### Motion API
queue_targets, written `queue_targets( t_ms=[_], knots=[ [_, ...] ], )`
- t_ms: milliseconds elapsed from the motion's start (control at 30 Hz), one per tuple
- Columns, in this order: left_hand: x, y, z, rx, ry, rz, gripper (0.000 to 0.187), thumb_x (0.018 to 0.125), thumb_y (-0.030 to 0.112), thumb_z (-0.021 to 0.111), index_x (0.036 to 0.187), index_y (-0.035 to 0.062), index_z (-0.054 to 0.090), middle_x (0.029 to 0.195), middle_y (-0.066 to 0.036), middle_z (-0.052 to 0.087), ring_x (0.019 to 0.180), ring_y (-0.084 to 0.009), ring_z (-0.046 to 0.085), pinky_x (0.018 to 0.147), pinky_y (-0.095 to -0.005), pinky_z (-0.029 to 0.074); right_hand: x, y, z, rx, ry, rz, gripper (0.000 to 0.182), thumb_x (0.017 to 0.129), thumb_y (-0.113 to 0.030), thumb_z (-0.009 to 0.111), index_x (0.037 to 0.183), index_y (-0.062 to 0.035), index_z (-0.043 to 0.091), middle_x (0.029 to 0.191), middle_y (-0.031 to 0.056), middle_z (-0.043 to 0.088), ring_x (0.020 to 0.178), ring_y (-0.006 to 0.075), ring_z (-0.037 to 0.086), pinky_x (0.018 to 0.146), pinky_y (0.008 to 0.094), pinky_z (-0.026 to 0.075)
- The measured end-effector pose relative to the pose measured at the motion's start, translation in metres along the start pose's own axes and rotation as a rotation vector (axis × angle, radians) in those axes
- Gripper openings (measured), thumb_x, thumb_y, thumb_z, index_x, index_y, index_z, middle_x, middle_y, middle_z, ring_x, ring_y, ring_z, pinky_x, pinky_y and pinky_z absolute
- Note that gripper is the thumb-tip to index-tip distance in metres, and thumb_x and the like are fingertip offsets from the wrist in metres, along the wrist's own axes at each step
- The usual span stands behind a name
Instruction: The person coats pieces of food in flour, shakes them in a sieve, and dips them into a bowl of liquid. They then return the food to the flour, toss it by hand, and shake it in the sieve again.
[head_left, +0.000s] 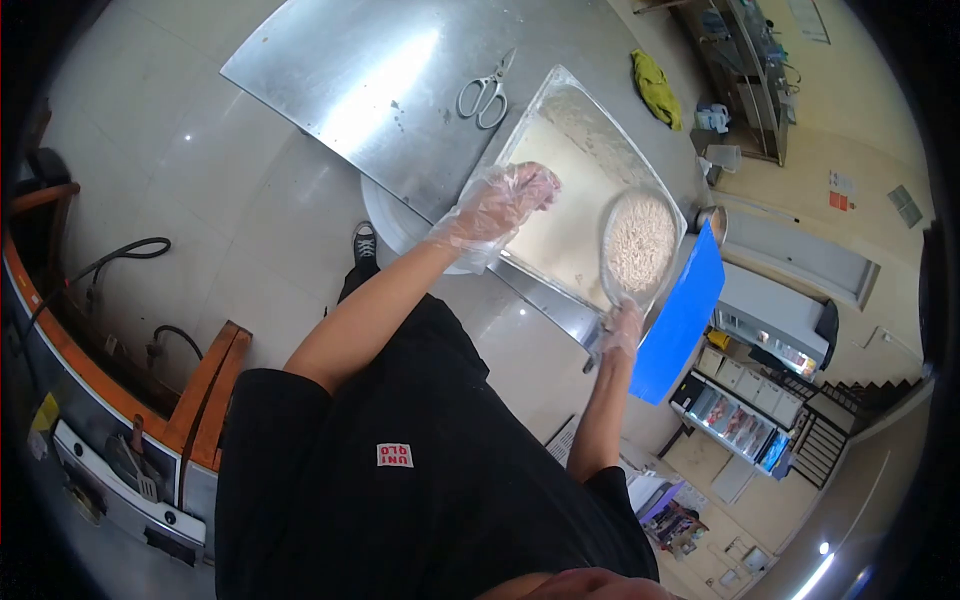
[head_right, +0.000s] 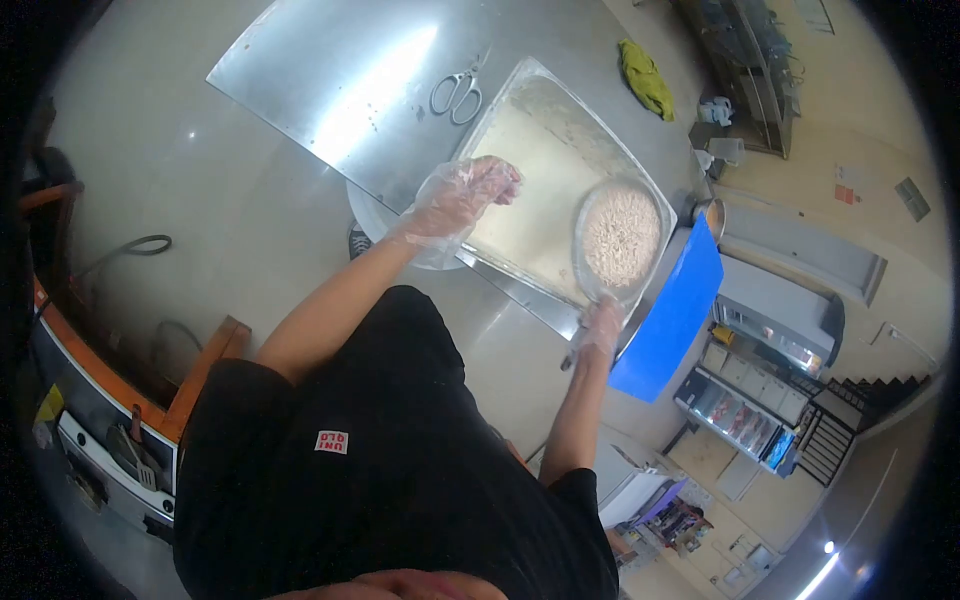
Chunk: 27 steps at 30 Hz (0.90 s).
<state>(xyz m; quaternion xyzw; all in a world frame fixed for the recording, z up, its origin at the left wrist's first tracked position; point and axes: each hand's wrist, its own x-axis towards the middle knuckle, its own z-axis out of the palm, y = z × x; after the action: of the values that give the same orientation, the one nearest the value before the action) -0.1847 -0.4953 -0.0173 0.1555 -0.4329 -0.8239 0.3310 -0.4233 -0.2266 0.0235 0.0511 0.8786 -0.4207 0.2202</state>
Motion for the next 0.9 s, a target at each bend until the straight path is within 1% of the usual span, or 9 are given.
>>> queue_targets(
  t_ms=[100,200,333,433,533,700,800,833,900],
  knots=[
    [0.002,-0.006,-0.002,0.073,-0.007,-0.008,0.033,0.099,0.029,0.048,0.106,-0.0005,0.059,0.090,-0.006,0.062,0.086,-0.0118,0.060,0.082,-0.0273,0.049,-0.023,-0.005,0.033,-0.163,0.024,-0.126,0.013,0.086,-0.022,0.052,0.078,-0.0108,0.052,0.059,0.0004,0.045,0.046,0.0121,0.043,0.042,0.0287,0.035],
    [0.001,-0.001,0.001,0.020,0.005,-0.012,0.021,0.098,0.020,0.049,0.101,0.0016,0.060,0.087,-0.003,0.061,0.079,-0.0096,0.058,0.076,-0.0240,0.049,0.014,0.012,0.007,-0.002,0.021,-0.075,0.012,0.085,-0.022,0.052,0.080,-0.0115,0.052,0.059,-0.0001,0.044,0.046,0.0123,0.042,0.042,0.0290,0.034],
    [-0.002,0.012,0.003,0.040,0.040,-0.014,0.025,0.099,0.024,0.050,0.102,0.0016,0.060,0.089,-0.003,0.061,0.079,-0.0096,0.058,0.076,-0.0238,0.049,0.009,0.002,-0.002,0.069,-0.090,0.013,0.015,0.085,-0.025,0.054,0.080,-0.0107,0.053,0.061,-0.0005,0.044,0.048,0.0112,0.042,0.043,0.0285,0.034],
    [-0.002,0.012,0.004,0.067,0.035,-0.025,0.029,0.099,0.027,0.050,0.103,0.0006,0.060,0.090,-0.005,0.062,0.081,-0.0107,0.059,0.077,-0.0253,0.050,-0.009,-0.002,0.029,-0.255,-0.115,-0.072,0.027,0.085,-0.027,0.054,0.100,-0.0048,0.055,0.084,0.0061,0.056,0.071,0.0156,0.055,0.058,0.0345,0.046],
    [0.000,0.012,0.003,0.057,0.057,-0.044,0.033,0.099,0.029,0.049,0.103,-0.0015,0.061,0.087,-0.006,0.063,0.082,-0.0126,0.060,0.081,-0.0280,0.049,-0.019,-0.002,-0.003,-0.431,-0.077,-0.308,0.038,0.086,-0.030,0.052,0.110,-0.0015,0.055,0.098,0.0087,0.058,0.084,0.0172,0.056,0.070,0.0366,0.047],
    [0.003,0.006,0.005,0.039,0.080,-0.015,0.029,0.099,0.027,0.050,0.096,0.0008,0.063,0.082,-0.003,0.062,0.078,-0.0105,0.059,0.078,-0.0244,0.049,0.040,0.004,-0.036,-0.413,-0.325,-0.319,0.037,0.088,-0.034,0.052,0.103,0.0000,0.056,0.081,0.0061,0.058,0.068,0.0140,0.053,0.060,0.0318,0.045],
    [-0.002,0.007,0.008,0.093,0.119,-0.056,0.029,0.098,0.027,0.051,0.095,0.0003,0.063,0.083,-0.004,0.062,0.078,-0.0108,0.059,0.078,-0.0256,0.049,0.072,0.002,0.005,-0.445,-0.396,-0.572,0.025,0.088,-0.026,0.051,0.091,-0.0017,0.056,0.070,0.0037,0.054,0.058,0.0126,0.049,0.051,0.0328,0.040],
    [0.001,0.011,0.007,0.084,0.120,-0.041,0.029,0.098,0.027,0.051,0.095,0.0002,0.063,0.083,-0.004,0.061,0.078,-0.0109,0.059,0.078,-0.0257,0.049,0.118,0.015,-0.025,-0.791,-0.433,-0.605,0.024,0.089,-0.026,0.050,0.089,-0.0017,0.054,0.069,0.0035,0.053,0.058,0.0126,0.047,0.051,0.0330,0.039],
    [-0.001,0.012,0.007,0.061,0.121,-0.025,0.029,0.098,0.027,0.051,0.095,0.0001,0.062,0.082,-0.004,0.061,0.078,-0.0110,0.058,0.077,-0.0258,0.049,0.138,0.021,-0.058,-0.804,-0.440,-0.581,0.023,0.089,-0.026,0.052,0.091,-0.0039,0.053,0.070,0.0016,0.051,0.058,0.0114,0.045,0.050,0.0316,0.037]
  ],
)
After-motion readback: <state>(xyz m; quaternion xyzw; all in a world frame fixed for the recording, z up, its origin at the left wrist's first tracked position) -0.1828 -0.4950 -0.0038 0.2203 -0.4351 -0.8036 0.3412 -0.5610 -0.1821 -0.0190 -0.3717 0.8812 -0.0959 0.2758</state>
